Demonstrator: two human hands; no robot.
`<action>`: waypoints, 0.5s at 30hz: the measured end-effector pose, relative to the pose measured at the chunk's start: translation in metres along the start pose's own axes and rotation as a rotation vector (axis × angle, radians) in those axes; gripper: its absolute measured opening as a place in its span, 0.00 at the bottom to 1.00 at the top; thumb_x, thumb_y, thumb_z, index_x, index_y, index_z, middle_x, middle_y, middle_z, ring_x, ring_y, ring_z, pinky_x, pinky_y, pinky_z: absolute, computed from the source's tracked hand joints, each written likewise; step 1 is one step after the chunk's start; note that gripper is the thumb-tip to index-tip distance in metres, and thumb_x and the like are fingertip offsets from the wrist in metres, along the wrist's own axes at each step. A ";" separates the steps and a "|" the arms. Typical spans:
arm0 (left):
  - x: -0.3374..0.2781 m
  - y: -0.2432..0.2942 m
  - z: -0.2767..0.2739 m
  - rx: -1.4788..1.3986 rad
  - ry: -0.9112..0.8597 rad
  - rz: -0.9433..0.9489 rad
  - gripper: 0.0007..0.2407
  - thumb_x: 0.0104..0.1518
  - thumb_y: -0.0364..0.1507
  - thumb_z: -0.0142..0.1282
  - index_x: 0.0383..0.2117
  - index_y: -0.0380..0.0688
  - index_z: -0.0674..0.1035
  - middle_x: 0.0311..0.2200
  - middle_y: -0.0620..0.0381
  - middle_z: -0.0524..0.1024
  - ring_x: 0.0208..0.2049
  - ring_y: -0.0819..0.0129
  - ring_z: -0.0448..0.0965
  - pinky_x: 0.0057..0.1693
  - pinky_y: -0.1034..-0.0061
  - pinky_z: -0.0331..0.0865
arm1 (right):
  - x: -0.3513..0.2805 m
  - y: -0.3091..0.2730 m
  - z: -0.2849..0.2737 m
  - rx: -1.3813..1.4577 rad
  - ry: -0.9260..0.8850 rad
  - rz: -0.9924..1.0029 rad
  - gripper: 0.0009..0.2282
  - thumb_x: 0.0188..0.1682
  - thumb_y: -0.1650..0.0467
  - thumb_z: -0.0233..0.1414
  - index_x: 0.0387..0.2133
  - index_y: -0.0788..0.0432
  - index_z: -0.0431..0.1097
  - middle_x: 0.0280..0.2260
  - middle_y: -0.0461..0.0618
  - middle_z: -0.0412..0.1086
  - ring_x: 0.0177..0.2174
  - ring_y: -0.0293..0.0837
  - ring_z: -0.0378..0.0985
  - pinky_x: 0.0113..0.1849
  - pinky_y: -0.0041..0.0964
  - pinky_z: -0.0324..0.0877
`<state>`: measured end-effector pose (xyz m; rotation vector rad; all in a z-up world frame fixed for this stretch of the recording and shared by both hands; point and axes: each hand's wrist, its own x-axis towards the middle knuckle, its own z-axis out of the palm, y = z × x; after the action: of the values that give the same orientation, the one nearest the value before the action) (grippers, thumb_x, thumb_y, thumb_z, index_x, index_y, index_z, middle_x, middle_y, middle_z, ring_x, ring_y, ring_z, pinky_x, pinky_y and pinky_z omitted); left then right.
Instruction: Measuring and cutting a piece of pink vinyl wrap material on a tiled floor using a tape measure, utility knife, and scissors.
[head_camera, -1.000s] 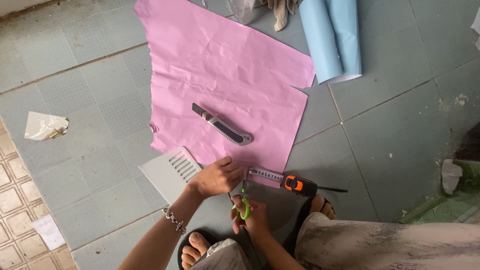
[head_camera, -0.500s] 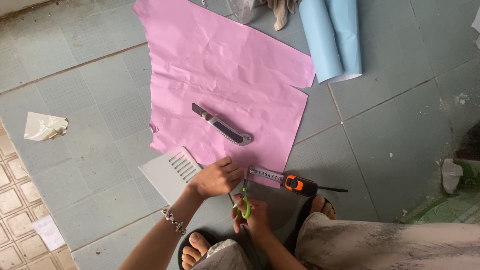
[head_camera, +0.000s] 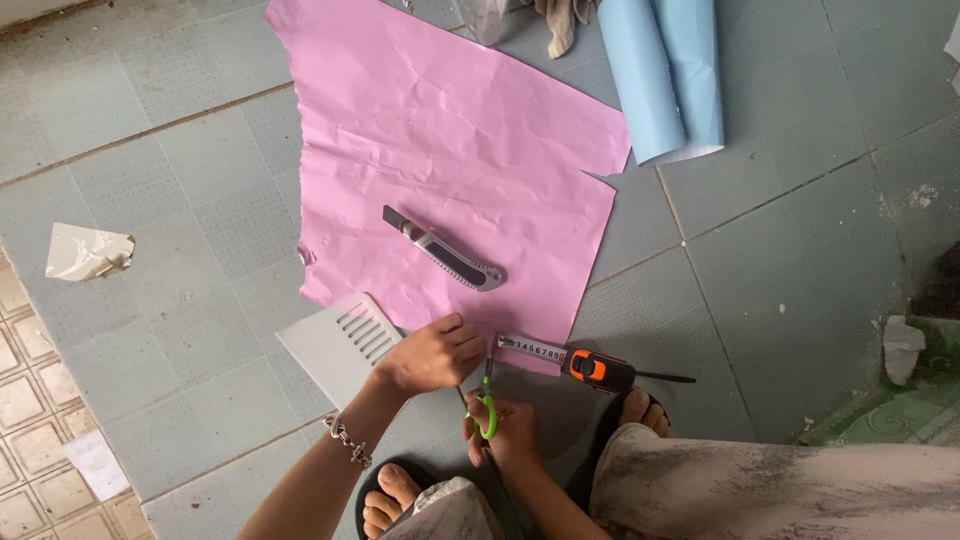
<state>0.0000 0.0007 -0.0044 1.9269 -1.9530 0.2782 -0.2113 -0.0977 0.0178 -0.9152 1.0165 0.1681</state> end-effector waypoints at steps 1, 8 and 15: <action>0.000 0.000 0.000 0.017 -0.010 -0.001 0.07 0.52 0.29 0.67 0.35 0.46 0.87 0.40 0.65 0.85 0.39 0.69 0.78 0.54 0.72 0.71 | 0.002 0.005 -0.003 0.005 -0.018 -0.023 0.17 0.48 0.67 0.65 0.38 0.75 0.79 0.16 0.61 0.72 0.07 0.44 0.63 0.12 0.33 0.52; -0.001 0.001 -0.001 0.009 -0.033 0.002 0.08 0.50 0.28 0.68 0.35 0.47 0.87 0.41 0.65 0.85 0.39 0.68 0.78 0.53 0.71 0.71 | 0.002 0.004 -0.001 0.024 0.023 -0.018 0.17 0.45 0.67 0.68 0.36 0.74 0.80 0.16 0.61 0.72 0.06 0.43 0.61 0.11 0.34 0.50; -0.004 0.002 0.007 0.019 -0.007 -0.006 0.08 0.50 0.29 0.68 0.35 0.46 0.87 0.41 0.63 0.84 0.39 0.67 0.77 0.52 0.71 0.71 | -0.004 -0.014 0.013 0.003 0.020 0.062 0.20 0.47 0.66 0.64 0.43 0.76 0.80 0.20 0.65 0.73 0.10 0.47 0.66 0.12 0.38 0.60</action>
<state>-0.0026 0.0014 -0.0120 1.9486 -1.9553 0.2899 -0.1971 -0.0960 0.0315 -0.8848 1.0639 0.2103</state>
